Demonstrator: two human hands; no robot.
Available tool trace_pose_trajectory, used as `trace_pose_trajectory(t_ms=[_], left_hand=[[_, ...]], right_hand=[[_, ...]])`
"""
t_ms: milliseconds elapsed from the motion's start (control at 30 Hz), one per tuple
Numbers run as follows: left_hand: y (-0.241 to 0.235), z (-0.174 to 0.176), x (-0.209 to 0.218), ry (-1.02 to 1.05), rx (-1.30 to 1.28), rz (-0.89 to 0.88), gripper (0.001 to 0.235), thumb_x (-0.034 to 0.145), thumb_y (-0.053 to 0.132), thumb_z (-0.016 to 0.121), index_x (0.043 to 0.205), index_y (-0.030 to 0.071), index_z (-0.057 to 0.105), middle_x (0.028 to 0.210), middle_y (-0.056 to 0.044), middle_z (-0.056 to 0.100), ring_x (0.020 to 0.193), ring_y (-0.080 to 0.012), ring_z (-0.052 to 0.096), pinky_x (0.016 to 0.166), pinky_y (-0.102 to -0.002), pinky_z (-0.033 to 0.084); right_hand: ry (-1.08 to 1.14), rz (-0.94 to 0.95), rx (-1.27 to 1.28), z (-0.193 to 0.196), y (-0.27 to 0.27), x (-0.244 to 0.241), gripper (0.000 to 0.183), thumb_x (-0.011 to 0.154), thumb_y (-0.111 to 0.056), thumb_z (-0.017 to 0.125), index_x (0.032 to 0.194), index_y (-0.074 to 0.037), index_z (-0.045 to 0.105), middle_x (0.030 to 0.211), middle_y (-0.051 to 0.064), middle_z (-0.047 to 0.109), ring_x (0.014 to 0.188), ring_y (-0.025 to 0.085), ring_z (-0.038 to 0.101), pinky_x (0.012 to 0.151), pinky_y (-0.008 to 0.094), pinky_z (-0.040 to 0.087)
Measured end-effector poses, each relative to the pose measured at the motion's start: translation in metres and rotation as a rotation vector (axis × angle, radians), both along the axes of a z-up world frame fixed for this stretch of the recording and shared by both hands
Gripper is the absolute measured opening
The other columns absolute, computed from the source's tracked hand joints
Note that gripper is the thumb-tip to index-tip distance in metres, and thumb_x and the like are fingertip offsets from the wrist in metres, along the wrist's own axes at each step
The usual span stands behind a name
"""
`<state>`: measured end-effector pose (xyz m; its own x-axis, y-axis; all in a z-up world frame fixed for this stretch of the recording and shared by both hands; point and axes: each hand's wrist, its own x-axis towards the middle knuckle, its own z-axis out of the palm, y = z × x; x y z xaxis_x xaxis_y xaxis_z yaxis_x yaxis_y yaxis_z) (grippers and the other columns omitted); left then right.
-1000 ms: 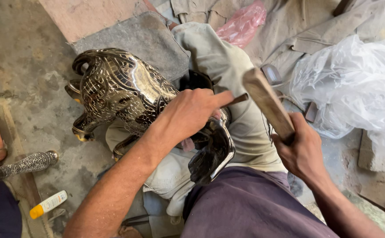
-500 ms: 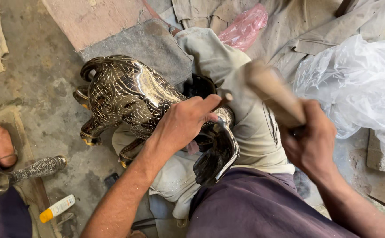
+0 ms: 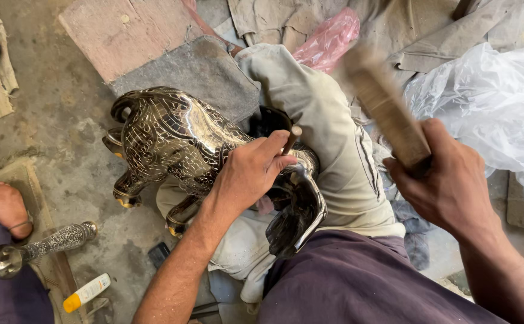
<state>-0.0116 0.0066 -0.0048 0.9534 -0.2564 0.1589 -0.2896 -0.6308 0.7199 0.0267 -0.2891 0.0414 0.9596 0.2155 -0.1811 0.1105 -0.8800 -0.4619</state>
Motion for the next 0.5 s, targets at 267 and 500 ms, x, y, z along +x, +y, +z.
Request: trace_pose_trajectory(t_ms=[267,500], left_hand=[[0.000,0.002,0.001,-0.001,0.059,-0.063,0.038,0.096,0.022,0.075,0.126,0.010,0.055,0.085,-0.012,0.066,0.075,-0.0315,0.069,0.060,-0.042,0.056],[-0.007,0.016,0.012,0.102,0.181,-0.176,0.026,0.096,0.016,0.068,0.120,0.014,0.061,0.082,-0.011,0.067,0.076,-0.0330,0.072,0.060,-0.043,0.057]], right_hand=[[-0.007,-0.094,0.513,-0.013,-0.001,-0.020,0.050,0.089,-0.029,0.079,0.118,0.000,0.050,0.088,0.014,0.068,0.073,0.022,0.070,0.063,0.037,0.059],[-0.044,-0.060,0.418,-0.058,0.003,-0.048,0.048,0.088,-0.022,0.080,0.118,0.000,0.050,0.084,0.014,0.066,0.074,0.025,0.066,0.062,0.041,0.054]])
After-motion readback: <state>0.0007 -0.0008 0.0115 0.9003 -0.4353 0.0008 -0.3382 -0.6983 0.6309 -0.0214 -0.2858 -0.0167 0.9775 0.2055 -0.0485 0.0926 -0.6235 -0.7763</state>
